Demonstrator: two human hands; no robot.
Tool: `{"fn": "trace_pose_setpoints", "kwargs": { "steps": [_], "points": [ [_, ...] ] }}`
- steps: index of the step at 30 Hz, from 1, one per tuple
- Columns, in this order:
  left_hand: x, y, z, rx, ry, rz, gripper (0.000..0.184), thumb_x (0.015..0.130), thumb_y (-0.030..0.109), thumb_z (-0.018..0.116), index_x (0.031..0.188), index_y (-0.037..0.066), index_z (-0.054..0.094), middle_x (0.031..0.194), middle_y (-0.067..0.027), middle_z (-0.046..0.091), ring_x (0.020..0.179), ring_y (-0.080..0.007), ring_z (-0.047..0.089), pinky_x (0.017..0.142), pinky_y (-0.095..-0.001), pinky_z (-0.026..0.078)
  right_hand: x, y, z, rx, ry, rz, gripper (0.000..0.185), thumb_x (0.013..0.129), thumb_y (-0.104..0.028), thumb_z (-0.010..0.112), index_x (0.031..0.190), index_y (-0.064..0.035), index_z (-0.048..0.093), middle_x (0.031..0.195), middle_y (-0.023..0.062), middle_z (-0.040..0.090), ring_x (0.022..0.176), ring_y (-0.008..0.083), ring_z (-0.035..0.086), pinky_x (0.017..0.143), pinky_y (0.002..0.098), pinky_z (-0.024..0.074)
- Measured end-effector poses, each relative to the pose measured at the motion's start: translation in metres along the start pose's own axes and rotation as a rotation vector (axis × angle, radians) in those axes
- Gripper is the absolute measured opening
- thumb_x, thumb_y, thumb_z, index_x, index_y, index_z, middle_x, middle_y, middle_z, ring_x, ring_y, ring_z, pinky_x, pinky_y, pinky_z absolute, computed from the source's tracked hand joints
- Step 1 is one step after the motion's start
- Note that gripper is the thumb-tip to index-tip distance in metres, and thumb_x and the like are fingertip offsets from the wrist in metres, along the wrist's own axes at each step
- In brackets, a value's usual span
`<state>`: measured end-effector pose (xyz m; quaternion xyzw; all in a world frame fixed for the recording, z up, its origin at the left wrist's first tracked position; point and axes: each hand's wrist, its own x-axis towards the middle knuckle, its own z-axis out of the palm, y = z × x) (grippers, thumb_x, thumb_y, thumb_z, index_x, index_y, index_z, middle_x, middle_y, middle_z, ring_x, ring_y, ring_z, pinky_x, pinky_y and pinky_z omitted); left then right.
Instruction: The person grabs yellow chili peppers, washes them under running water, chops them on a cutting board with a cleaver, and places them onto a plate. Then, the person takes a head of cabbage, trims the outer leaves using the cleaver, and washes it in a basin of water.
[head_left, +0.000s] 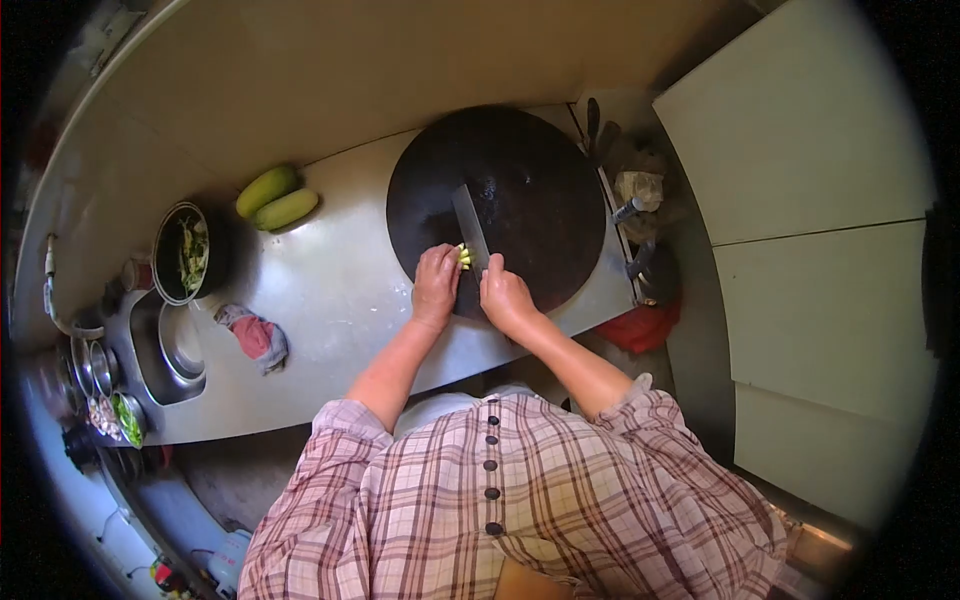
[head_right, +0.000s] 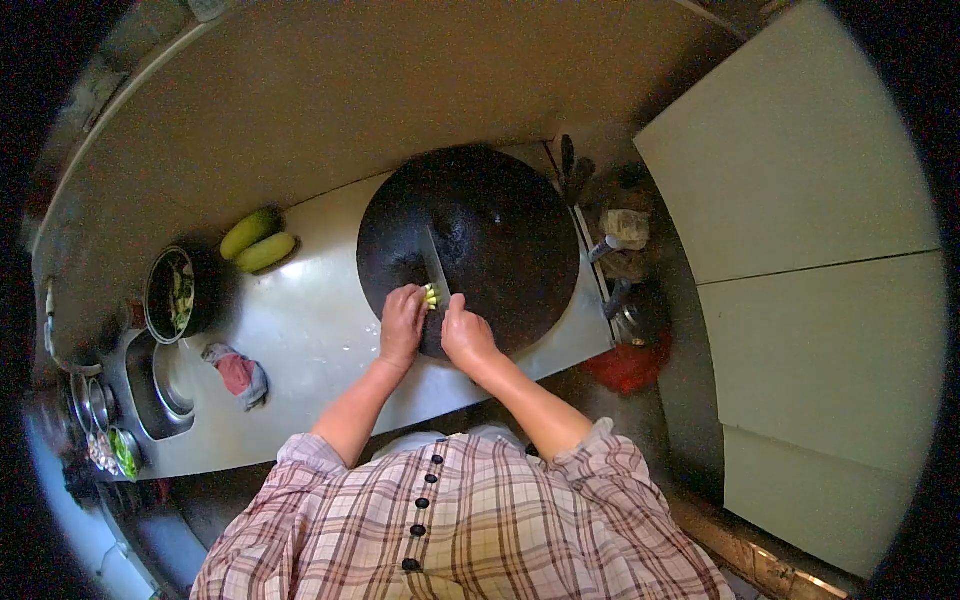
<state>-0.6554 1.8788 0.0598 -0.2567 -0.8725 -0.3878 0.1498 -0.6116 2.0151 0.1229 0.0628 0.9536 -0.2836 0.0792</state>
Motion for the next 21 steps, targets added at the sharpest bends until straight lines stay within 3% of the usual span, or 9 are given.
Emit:
{"fn": "trace_pose_setpoints", "kwargs": {
  "steps": [10,21],
  "points": [
    [0.001,0.002,-0.003,0.009,0.036,-0.009,0.027,0.080,0.002,0.062,0.105,0.001,0.053,0.104,-0.0162,0.056,0.097,-0.0348,0.054,0.086,-0.0423,0.044,-0.038,-0.018,-0.026,-0.064,-0.165,0.043,0.020,0.084,-0.007,0.041,0.098,0.0077,0.039,0.069,0.0311,0.060,0.068,0.0467,0.062,0.064,0.0546,0.0495],
    [0.002,0.002,-0.001,0.020,0.048,0.000,0.020,0.078,0.001,0.063,0.097,0.000,0.055,0.102,-0.0152,0.057,0.097,-0.0347,0.055,0.085,-0.0422,0.046,-0.016,-0.024,-0.014,-0.118,-0.209,-0.007,0.019,0.083,-0.004,0.043,0.096,0.0092,0.039,0.071,0.0305,0.061,0.068,0.0456,0.063,0.063,0.0529,0.0512]
  ]
}}
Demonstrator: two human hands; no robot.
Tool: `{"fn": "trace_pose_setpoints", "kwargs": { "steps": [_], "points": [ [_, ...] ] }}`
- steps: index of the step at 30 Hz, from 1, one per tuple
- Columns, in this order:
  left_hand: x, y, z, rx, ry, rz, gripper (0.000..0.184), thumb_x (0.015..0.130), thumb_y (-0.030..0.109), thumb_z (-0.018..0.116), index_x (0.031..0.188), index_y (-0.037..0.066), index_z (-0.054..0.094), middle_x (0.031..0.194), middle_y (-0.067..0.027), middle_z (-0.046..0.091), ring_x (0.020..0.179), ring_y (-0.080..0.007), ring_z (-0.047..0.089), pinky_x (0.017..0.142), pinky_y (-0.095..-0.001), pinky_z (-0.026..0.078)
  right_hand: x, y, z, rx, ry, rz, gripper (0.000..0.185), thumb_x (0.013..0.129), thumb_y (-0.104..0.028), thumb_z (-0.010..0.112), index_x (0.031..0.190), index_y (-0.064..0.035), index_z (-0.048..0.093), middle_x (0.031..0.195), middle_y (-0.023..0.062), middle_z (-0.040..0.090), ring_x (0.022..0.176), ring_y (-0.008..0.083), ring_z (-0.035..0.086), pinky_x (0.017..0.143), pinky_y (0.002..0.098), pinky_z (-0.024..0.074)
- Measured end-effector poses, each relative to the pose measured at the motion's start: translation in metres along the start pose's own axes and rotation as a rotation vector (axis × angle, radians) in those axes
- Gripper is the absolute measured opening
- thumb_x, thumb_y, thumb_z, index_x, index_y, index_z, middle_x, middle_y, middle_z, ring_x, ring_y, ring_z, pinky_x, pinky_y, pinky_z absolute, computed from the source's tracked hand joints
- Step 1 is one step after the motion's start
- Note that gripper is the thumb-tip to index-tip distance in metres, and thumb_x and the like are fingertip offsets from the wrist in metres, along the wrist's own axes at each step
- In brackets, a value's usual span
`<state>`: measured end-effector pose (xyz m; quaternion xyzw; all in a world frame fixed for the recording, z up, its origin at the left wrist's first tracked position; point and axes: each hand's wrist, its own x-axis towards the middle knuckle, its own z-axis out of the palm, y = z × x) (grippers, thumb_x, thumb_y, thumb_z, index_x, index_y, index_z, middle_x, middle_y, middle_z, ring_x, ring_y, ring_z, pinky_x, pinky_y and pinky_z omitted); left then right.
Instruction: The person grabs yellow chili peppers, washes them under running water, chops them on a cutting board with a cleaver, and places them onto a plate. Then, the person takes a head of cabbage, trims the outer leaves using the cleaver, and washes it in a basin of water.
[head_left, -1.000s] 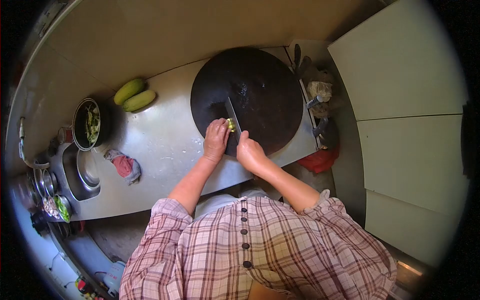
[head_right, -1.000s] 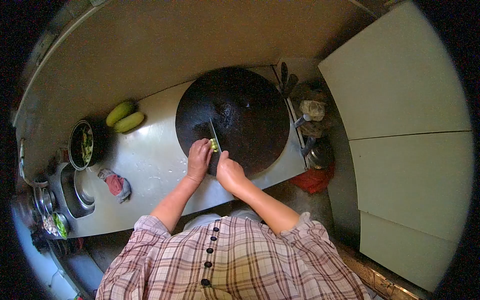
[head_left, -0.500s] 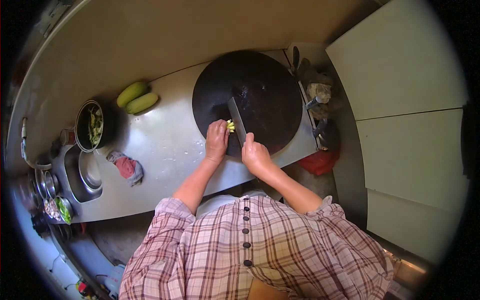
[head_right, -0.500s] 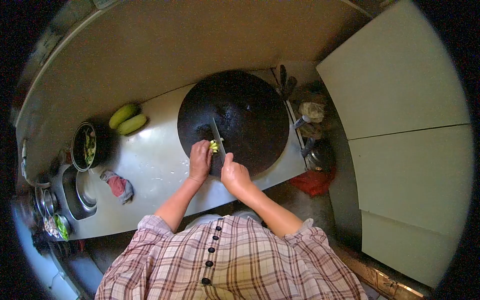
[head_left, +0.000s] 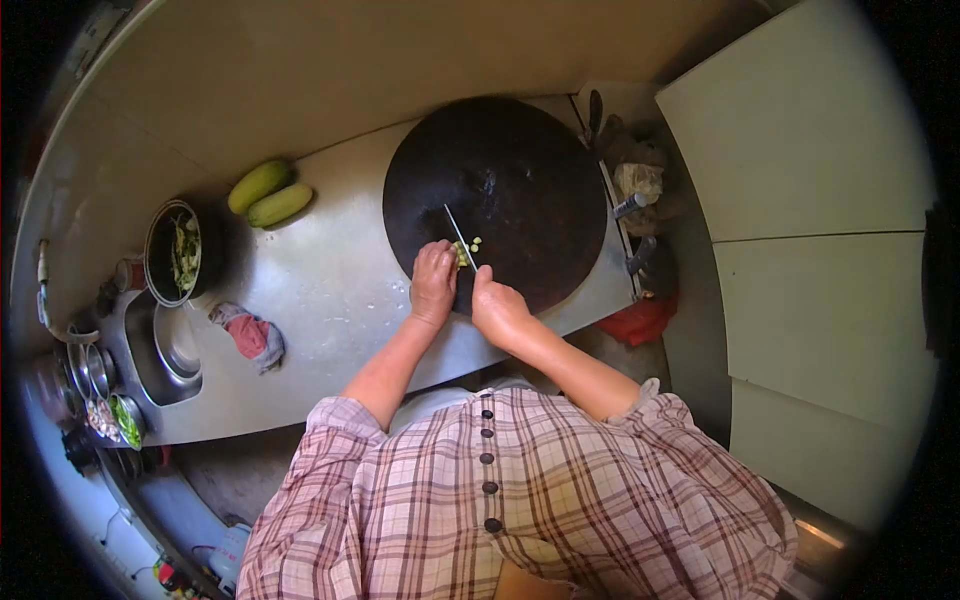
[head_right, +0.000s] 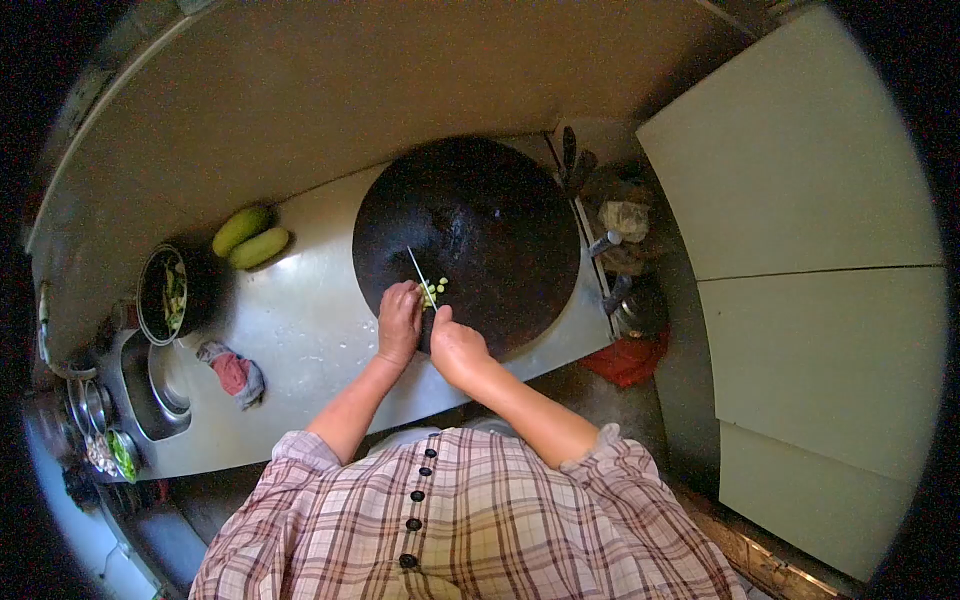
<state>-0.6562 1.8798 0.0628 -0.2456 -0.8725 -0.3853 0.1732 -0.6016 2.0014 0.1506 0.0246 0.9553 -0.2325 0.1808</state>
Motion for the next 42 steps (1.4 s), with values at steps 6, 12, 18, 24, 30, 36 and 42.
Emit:
{"fn": "trace_pose_setpoints", "kwargs": {
  "steps": [6,12,18,24,30,36,42],
  "points": [
    [0.000,0.003,-0.002,0.005,-0.041,-0.029,0.022,0.079,0.001,0.062,0.099,0.001,0.055,0.105,-0.0160,0.057,0.099,-0.0352,0.054,0.088,-0.0417,0.045,0.022,0.014,0.026,0.051,0.166,0.040,0.019,0.085,-0.008,0.043,0.096,0.0068,0.038,0.069,0.0298,0.061,0.066,0.0446,0.063,0.062,0.0539,0.0506],
    [-0.003,0.000,-0.002,-0.069,-0.013,-0.069,0.026,0.082,0.002,0.059,0.107,0.001,0.051,0.109,-0.0179,0.055,0.103,-0.0364,0.052,0.091,-0.0432,0.042,0.001,0.009,0.010,0.103,0.202,-0.057,0.018,0.087,-0.010,0.044,0.094,0.0040,0.036,0.063,0.0290,0.059,0.060,0.0459,0.060,0.057,0.0547,0.0495],
    [-0.008,0.002,-0.007,-0.092,-0.035,-0.088,0.030,0.082,0.002,0.057,0.111,0.000,0.049,0.116,-0.0188,0.053,0.109,-0.0370,0.049,0.097,-0.0432,0.039,-0.026,0.005,-0.001,0.114,0.120,0.052,0.021,0.087,-0.013,0.045,0.094,0.0038,0.036,0.064,0.0295,0.059,0.062,0.0467,0.060,0.059,0.0551,0.0487],
    [0.007,0.015,-0.041,-0.096,-0.143,0.005,0.046,0.077,0.005,0.063,0.120,0.001,0.047,0.125,-0.0177,0.049,0.117,-0.0367,0.045,0.101,-0.0441,0.036,-0.030,0.011,0.001,0.152,0.100,0.092,0.022,0.088,-0.014,0.046,0.096,0.0032,0.036,0.067,0.0304,0.059,0.067,0.0478,0.060,0.062,0.0560,0.0481],
    [-0.001,-0.017,-0.031,-0.082,-0.218,0.117,0.050,0.075,0.010,0.068,0.120,0.002,0.049,0.123,-0.0150,0.052,0.115,-0.0351,0.048,0.100,-0.0437,0.039,-0.032,0.010,-0.001,0.143,0.051,0.062,0.022,0.088,-0.014,0.046,0.097,0.0037,0.036,0.066,0.0299,0.059,0.066,0.0472,0.060,0.061,0.0558,0.0481],
    [-0.005,-0.013,-0.023,-0.047,-0.119,0.079,0.041,0.075,0.010,0.068,0.114,0.002,0.055,0.117,-0.0133,0.056,0.109,-0.0338,0.052,0.096,-0.0432,0.041,-0.033,0.004,0.000,0.114,0.060,0.054,0.022,0.086,-0.011,0.046,0.097,0.0051,0.037,0.066,0.0288,0.060,0.065,0.0461,0.061,0.059,0.0546,0.0486],
    [-0.006,-0.012,-0.017,-0.041,-0.064,0.059,0.038,0.075,0.007,0.068,0.111,0.003,0.056,0.113,-0.0134,0.058,0.105,-0.0338,0.053,0.092,-0.0430,0.043,-0.030,0.006,0.002,0.066,0.004,0.025,0.018,0.082,-0.004,0.044,0.095,0.0068,0.038,0.068,0.0294,0.060,0.066,0.0460,0.062,0.059,0.0534,0.0495]
  ]
}}
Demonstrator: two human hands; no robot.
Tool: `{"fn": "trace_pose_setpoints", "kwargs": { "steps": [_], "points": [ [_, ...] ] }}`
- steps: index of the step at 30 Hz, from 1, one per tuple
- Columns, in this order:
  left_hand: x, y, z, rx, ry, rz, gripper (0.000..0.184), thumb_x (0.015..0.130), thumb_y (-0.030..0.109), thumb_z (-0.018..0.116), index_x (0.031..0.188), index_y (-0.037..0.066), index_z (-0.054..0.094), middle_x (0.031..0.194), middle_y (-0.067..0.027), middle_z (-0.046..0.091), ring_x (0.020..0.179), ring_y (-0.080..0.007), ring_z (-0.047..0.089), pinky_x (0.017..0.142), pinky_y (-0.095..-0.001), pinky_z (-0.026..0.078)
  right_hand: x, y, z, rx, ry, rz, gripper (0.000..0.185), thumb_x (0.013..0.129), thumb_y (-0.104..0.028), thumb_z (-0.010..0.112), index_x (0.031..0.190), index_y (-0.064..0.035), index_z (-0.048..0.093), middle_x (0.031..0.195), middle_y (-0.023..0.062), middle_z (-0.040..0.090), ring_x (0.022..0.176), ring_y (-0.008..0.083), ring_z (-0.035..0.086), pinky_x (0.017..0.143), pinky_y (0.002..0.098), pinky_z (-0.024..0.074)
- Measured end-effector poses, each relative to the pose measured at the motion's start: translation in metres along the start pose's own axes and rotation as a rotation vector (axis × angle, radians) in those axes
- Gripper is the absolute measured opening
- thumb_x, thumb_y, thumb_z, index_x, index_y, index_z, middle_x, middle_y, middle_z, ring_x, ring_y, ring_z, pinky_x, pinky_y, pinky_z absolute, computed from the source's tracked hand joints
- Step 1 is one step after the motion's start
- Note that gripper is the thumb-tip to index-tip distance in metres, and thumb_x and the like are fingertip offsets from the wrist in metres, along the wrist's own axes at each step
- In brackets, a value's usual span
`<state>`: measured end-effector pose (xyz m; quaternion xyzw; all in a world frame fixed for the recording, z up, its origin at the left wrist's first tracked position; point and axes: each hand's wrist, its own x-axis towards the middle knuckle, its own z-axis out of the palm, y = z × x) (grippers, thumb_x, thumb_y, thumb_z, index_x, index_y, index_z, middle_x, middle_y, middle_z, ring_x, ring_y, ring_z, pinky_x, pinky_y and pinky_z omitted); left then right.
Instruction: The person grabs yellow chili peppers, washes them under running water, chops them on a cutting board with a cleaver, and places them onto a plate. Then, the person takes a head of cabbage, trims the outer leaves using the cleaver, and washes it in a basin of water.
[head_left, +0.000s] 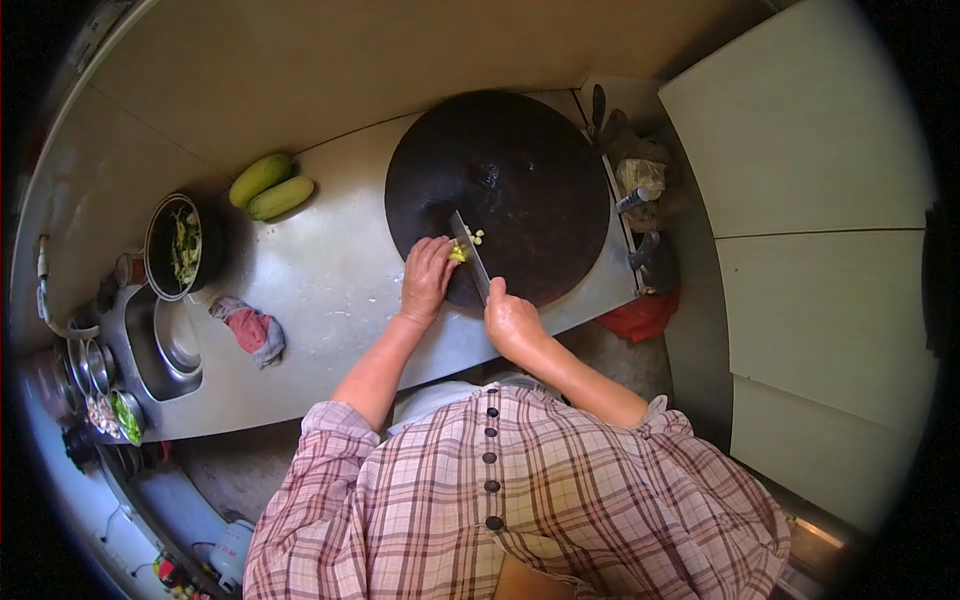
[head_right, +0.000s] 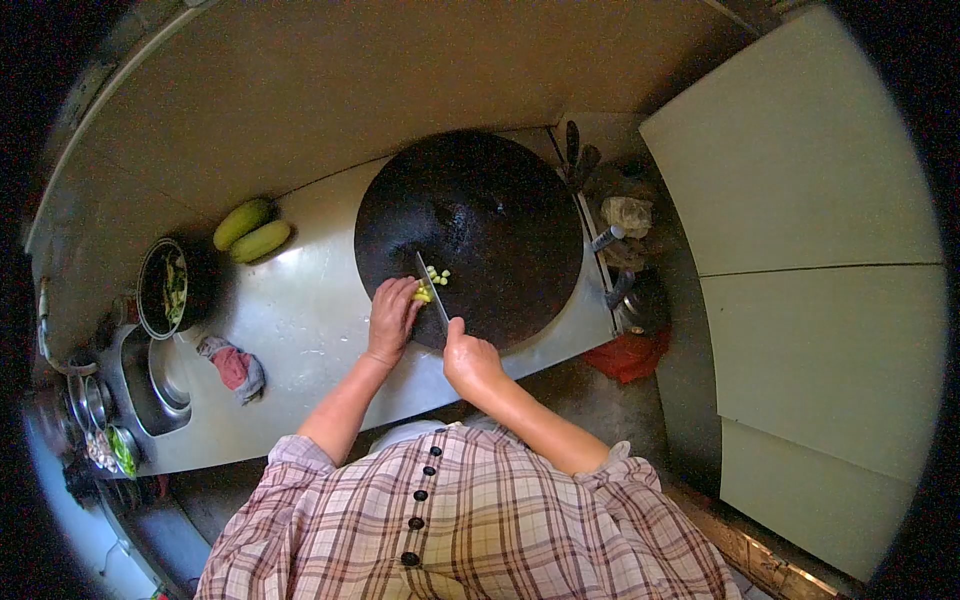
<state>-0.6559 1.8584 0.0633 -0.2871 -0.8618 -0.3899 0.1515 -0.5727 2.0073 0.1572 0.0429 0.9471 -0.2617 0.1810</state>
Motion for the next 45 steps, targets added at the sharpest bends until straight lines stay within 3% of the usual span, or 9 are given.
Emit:
{"fn": "trace_pose_setpoints", "kwargs": {
  "steps": [12,19,28,39,45],
  "points": [
    [-0.003,0.005,0.008,-0.028,0.064,-0.060,0.034,0.075,0.002,0.067,0.108,0.002,0.059,0.109,-0.0137,0.060,0.102,-0.0345,0.055,0.091,-0.0425,0.045,0.046,-0.003,0.017,-0.042,0.037,-0.026,0.020,0.081,-0.003,0.045,0.097,0.0073,0.040,0.071,0.0291,0.062,0.069,0.0454,0.063,0.063,0.0521,0.0515],
    [-0.006,0.006,0.004,-0.045,0.018,-0.050,0.038,0.078,0.002,0.065,0.114,0.002,0.055,0.114,-0.0159,0.056,0.106,-0.0356,0.052,0.094,-0.0425,0.042,0.062,0.011,0.014,0.088,0.249,-0.071,0.021,0.091,-0.015,0.044,0.098,0.0037,0.038,0.065,0.0287,0.059,0.064,0.0458,0.061,0.057,0.0540,0.0497],
    [-0.011,0.008,0.002,-0.086,0.041,-0.130,0.039,0.081,0.003,0.061,0.118,0.002,0.049,0.117,-0.0171,0.054,0.108,-0.0363,0.050,0.096,-0.0428,0.040,0.009,-0.003,-0.004,0.033,0.084,-0.057,0.017,0.085,-0.008,0.045,0.093,0.0048,0.038,0.064,0.0286,0.059,0.062,0.0452,0.061,0.057,0.0536,0.0494],
    [-0.008,0.004,0.011,-0.040,0.086,-0.086,0.027,0.078,0.000,0.063,0.103,0.003,0.052,0.107,-0.0157,0.055,0.101,-0.0356,0.052,0.090,-0.0434,0.042,0.013,-0.019,0.011,-0.088,-0.024,0.008,0.023,0.084,-0.006,0.045,0.100,0.0090,0.040,0.068,0.0273,0.062,0.065,0.0426,0.064,0.059,0.0504,0.0518],
    [-0.006,0.005,0.011,-0.032,0.086,-0.115,0.025,0.077,0.000,0.064,0.099,0.002,0.052,0.105,-0.0157,0.055,0.100,-0.0358,0.052,0.090,-0.0435,0.042,0.041,-0.015,0.026,-0.106,0.032,-0.060,0.022,0.084,-0.006,0.044,0.100,0.0090,0.040,0.069,0.0271,0.062,0.064,0.0427,0.064,0.059,0.0501,0.0524]
  ]
}}
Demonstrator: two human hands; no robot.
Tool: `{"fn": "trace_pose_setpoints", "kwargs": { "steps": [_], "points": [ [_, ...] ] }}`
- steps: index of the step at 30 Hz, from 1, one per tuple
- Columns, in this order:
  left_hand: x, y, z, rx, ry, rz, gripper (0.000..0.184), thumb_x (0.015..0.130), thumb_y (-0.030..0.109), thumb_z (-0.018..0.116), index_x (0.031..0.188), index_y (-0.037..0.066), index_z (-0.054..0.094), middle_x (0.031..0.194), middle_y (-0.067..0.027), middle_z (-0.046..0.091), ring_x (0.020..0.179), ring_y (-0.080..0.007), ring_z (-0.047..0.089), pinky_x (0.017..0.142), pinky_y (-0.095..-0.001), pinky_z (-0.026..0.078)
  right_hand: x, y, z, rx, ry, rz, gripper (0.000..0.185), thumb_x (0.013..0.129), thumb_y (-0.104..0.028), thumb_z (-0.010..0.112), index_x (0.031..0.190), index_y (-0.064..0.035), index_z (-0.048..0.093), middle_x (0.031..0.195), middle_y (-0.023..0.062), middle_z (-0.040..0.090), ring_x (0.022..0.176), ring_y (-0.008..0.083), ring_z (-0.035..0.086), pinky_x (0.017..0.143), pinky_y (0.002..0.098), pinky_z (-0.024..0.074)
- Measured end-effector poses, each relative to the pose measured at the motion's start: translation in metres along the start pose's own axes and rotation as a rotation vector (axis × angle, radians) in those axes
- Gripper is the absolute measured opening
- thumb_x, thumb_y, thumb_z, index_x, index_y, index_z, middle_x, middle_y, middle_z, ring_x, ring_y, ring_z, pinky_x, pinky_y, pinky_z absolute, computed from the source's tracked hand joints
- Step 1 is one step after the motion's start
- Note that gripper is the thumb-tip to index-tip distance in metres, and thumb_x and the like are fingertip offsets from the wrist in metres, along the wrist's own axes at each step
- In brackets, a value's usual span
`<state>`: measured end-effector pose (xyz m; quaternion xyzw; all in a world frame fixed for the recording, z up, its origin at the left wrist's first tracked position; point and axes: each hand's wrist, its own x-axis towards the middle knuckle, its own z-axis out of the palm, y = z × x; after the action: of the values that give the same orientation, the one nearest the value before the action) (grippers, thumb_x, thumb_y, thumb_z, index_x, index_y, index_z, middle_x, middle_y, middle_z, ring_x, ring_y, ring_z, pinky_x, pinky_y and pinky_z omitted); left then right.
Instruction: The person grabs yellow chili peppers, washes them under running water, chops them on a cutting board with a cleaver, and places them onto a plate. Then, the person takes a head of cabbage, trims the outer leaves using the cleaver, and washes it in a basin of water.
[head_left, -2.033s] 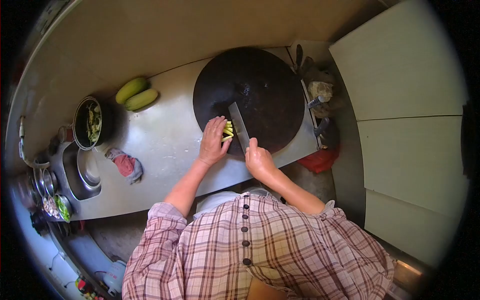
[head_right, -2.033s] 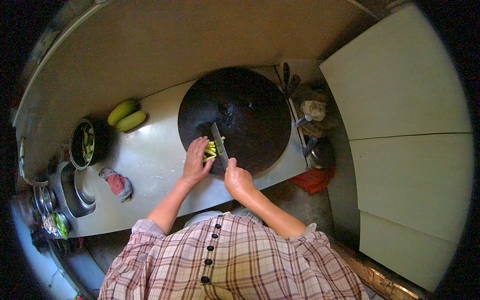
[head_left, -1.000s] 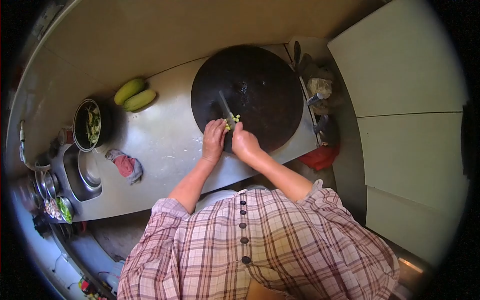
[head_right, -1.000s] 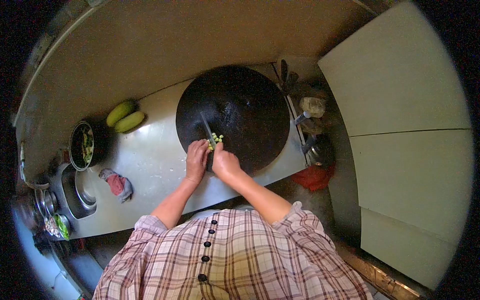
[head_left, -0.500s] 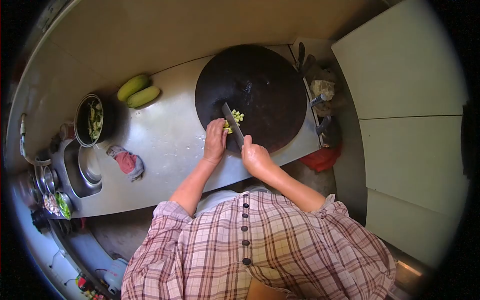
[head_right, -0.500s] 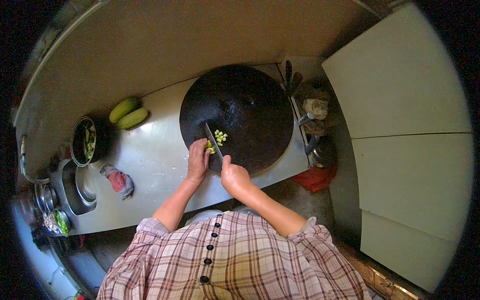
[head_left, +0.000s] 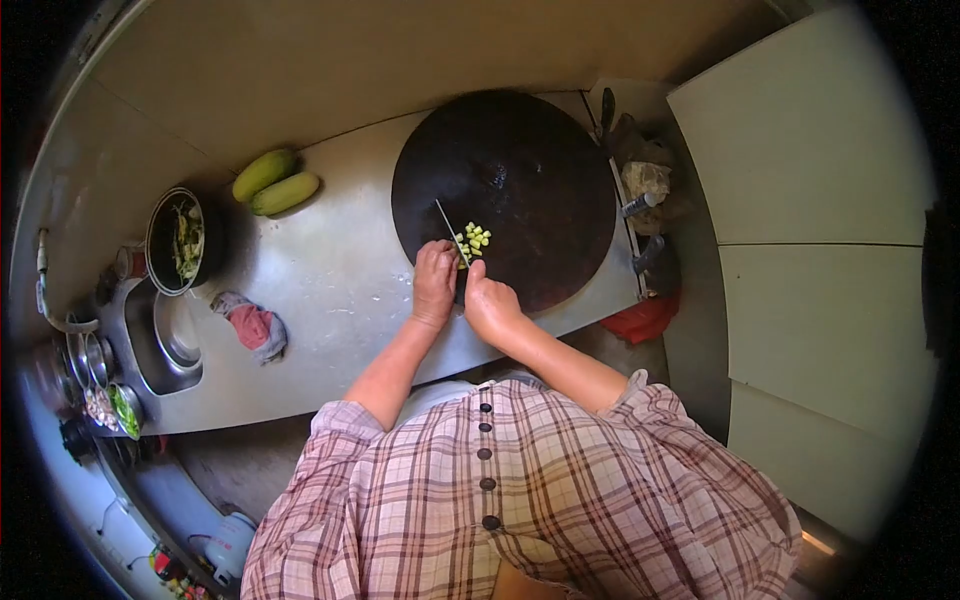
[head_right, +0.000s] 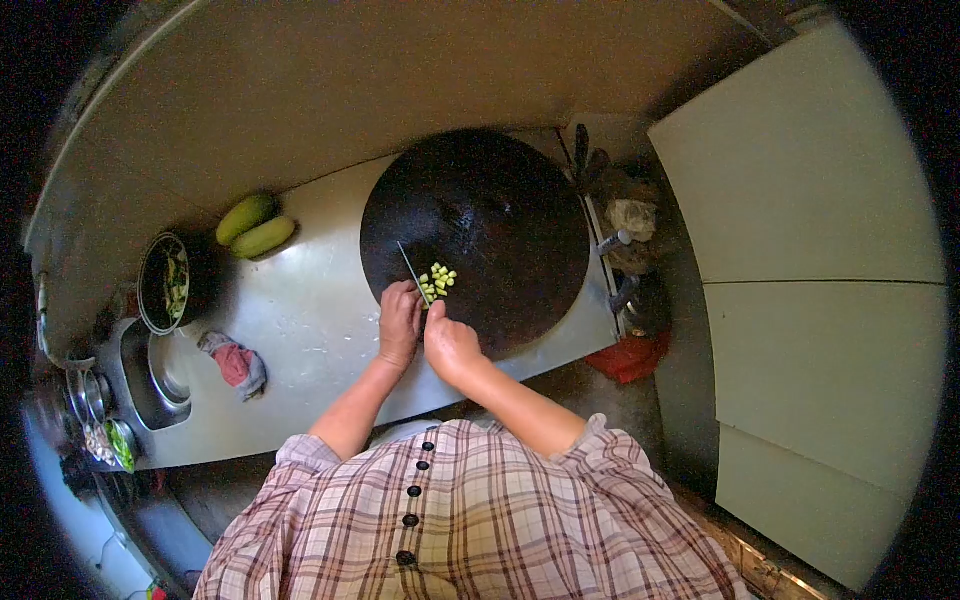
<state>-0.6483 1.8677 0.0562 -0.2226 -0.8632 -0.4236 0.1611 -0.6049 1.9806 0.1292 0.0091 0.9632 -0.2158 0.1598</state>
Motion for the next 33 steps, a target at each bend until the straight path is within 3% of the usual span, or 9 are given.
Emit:
{"fn": "trace_pose_setpoints", "kwargs": {
  "steps": [4,9,13,21,33],
  "points": [
    [-0.002,-0.002,0.003,0.013,0.000,-0.005,0.025,0.079,0.001,0.062,0.102,0.002,0.052,0.107,-0.0165,0.055,0.101,-0.0364,0.052,0.090,-0.0434,0.042,0.014,0.020,0.003,0.188,0.166,0.104,0.020,0.090,-0.012,0.044,0.098,0.0044,0.038,0.068,0.0289,0.060,0.065,0.0466,0.061,0.060,0.0539,0.0501],
    [-0.002,0.003,-0.002,-0.049,0.032,-0.062,0.028,0.082,0.001,0.059,0.109,0.001,0.052,0.113,-0.0169,0.055,0.107,-0.0364,0.051,0.095,-0.0429,0.040,0.002,0.021,-0.010,0.218,0.199,-0.030,0.020,0.091,-0.013,0.046,0.095,0.0032,0.035,0.061,0.0292,0.056,0.060,0.0477,0.058,0.055,0.0551,0.0468],
    [-0.006,0.009,-0.011,-0.116,0.072,-0.155,0.029,0.083,0.000,0.058,0.111,0.001,0.052,0.117,-0.0168,0.055,0.110,-0.0360,0.049,0.097,-0.0430,0.039,-0.020,0.012,-0.022,0.176,0.122,0.023,0.019,0.090,-0.012,0.046,0.094,0.0029,0.035,0.062,0.0292,0.057,0.061,0.0470,0.059,0.056,0.0552,0.0473],
    [-0.007,0.006,-0.023,-0.053,-0.014,-0.067,0.033,0.079,0.002,0.062,0.111,0.002,0.053,0.113,-0.0162,0.057,0.106,-0.0358,0.052,0.094,-0.0429,0.042,-0.034,0.005,-0.018,0.057,-0.072,0.014,0.019,0.081,-0.004,0.045,0.096,0.0061,0.038,0.068,0.0290,0.061,0.067,0.0444,0.063,0.061,0.0528,0.0502],
    [-0.003,0.000,-0.017,-0.013,0.024,-0.014,0.029,0.075,0.000,0.066,0.103,0.002,0.057,0.103,-0.0144,0.059,0.097,-0.0340,0.056,0.086,-0.0414,0.046,-0.031,-0.001,-0.026,-0.020,-0.172,0.034,0.025,0.084,-0.005,0.043,0.102,0.0111,0.039,0.072,0.0295,0.062,0.069,0.0441,0.064,0.061,0.0507,0.0513]
  ]
}}
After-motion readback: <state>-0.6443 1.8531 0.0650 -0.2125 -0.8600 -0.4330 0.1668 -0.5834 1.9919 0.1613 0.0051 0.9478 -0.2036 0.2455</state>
